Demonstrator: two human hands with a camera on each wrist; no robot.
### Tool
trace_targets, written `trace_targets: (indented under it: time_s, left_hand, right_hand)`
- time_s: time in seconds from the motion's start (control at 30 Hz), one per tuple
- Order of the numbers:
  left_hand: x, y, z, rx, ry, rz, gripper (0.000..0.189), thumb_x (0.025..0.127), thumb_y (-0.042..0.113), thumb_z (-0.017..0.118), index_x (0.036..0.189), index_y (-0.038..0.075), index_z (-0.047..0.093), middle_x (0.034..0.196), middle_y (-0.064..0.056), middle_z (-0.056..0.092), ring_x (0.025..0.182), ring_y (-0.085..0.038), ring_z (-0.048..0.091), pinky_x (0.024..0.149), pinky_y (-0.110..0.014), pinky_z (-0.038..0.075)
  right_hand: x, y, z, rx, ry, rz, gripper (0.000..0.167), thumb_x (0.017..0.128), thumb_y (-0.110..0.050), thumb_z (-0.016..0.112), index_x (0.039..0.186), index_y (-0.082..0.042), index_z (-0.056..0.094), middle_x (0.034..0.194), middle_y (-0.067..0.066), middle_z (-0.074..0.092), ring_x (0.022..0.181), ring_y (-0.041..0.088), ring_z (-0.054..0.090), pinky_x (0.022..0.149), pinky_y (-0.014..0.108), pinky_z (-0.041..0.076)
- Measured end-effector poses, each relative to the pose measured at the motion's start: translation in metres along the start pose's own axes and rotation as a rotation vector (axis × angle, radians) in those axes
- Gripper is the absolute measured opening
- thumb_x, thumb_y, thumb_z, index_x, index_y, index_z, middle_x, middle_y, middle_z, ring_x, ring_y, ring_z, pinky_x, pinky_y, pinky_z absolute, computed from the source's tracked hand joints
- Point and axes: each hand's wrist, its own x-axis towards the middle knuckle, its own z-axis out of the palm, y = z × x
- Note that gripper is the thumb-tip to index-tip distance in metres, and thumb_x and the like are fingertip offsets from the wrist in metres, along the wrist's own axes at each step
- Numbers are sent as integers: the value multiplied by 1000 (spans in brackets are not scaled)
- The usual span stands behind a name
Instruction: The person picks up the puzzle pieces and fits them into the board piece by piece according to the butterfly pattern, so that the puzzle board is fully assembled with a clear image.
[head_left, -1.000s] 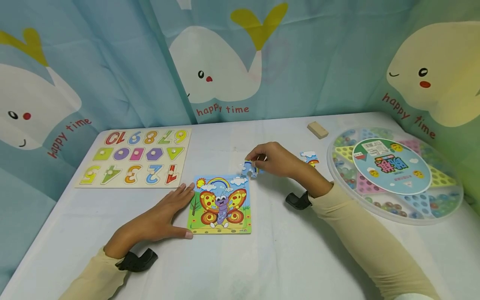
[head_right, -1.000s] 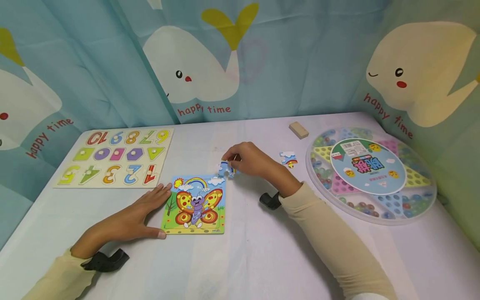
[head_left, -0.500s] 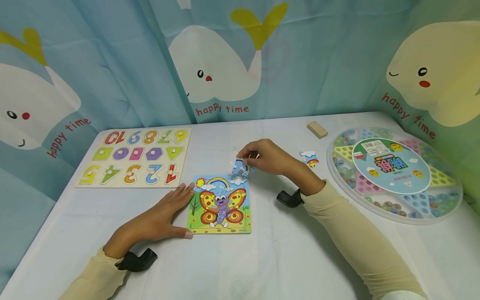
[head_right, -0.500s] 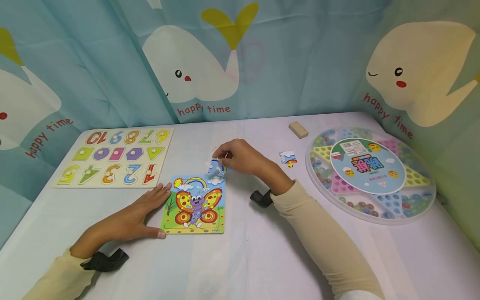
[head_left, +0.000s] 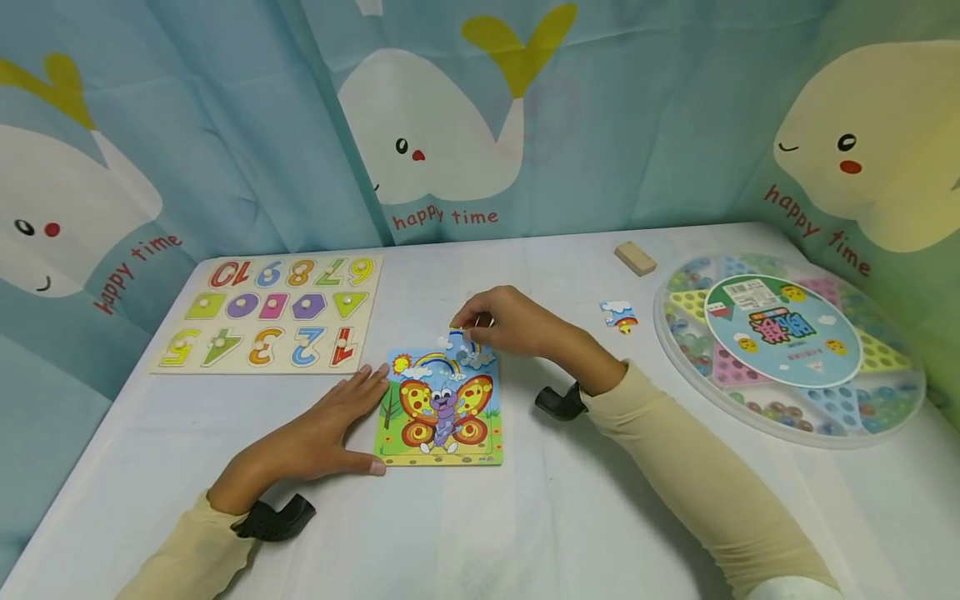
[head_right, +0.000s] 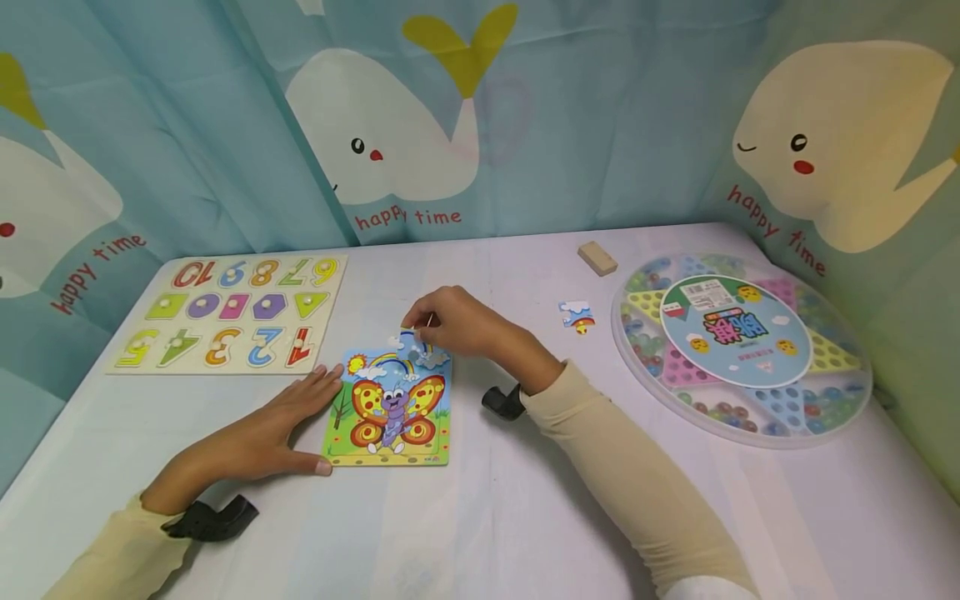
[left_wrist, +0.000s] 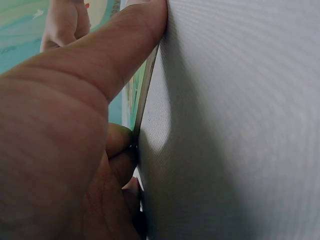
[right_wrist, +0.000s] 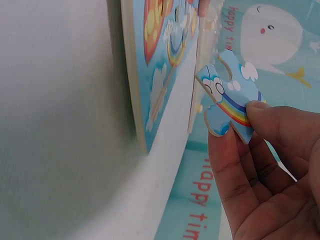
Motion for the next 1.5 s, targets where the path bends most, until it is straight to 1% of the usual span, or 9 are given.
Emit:
trace_targets:
  time_s: [0.2,0.4,0.57,0.73,1.1,1.27,1.43,1.5]
  left_hand:
    - [0,0,0,-6,2,-12,111,71,57,79,156,13,22,163,1,8,148,-27,-1,116,-56,6]
    - [1,0,0,-7,-3,-12,110,72,57,79,156,13,23,163,0,9,148,-27,-2,116,-56,5]
    - [0,1,-1,-6,-3,-23,110,72,58,78,156,14,22,163,0,8,148,-28,0,115,-57,8]
    - [0,1,-1,-2,-6,-22,110,72,58,78,156,14,22,163,0,8,148,-28,-1,115,-57,8]
    - [0,1,-1,-1,-4,-24,111,71,59,78,156,14,23,163,0,8,148,-27,-1,115,-56,8]
    - [0,0,-1,-1,-2,-9,111,72,59,78,156,13,23,163,1,8,148,-26,-2,116,-55,6]
    - [0,0,-1,0,-3,1,110,72,58,78,156,12,23,163,1,8,148,-25,-2,116,-54,5]
    - [0,1,-2,0,-4,0,110,72,58,78,155,11,23,163,1,9,148,-26,-2,116,-54,5]
  right_hand:
    - [6,-4,9,-6,-50,-10,16,92,-3,65,105,-3,74,92,1,68,83,14,60,73,26,52]
    - [10,-7,17,-8,-68,-15,15,92,-4,65,104,-4,74,90,1,68,81,15,60,71,25,52]
    - [12,-9,23,-10,-90,-9,14,92,-4,65,104,-3,73,89,1,67,81,14,59,72,24,52]
    - [14,-11,27,-14,-106,-19,13,92,-4,65,103,-3,73,87,0,65,79,13,59,72,24,51]
    - [16,-13,31,-27,-118,-3,12,92,-4,65,101,-3,73,85,0,65,76,13,58,69,23,51]
    - [17,-14,33,-37,-121,-11,9,90,-3,67,97,-3,73,82,-2,66,75,12,58,69,22,51]
    - [18,-16,35,-60,-107,-8,8,90,-3,68,96,-3,73,81,-2,66,74,11,58,68,22,51]
    - [18,-16,36,-70,-95,4,7,90,-4,68,95,-3,73,80,-2,65,74,12,57,67,22,51]
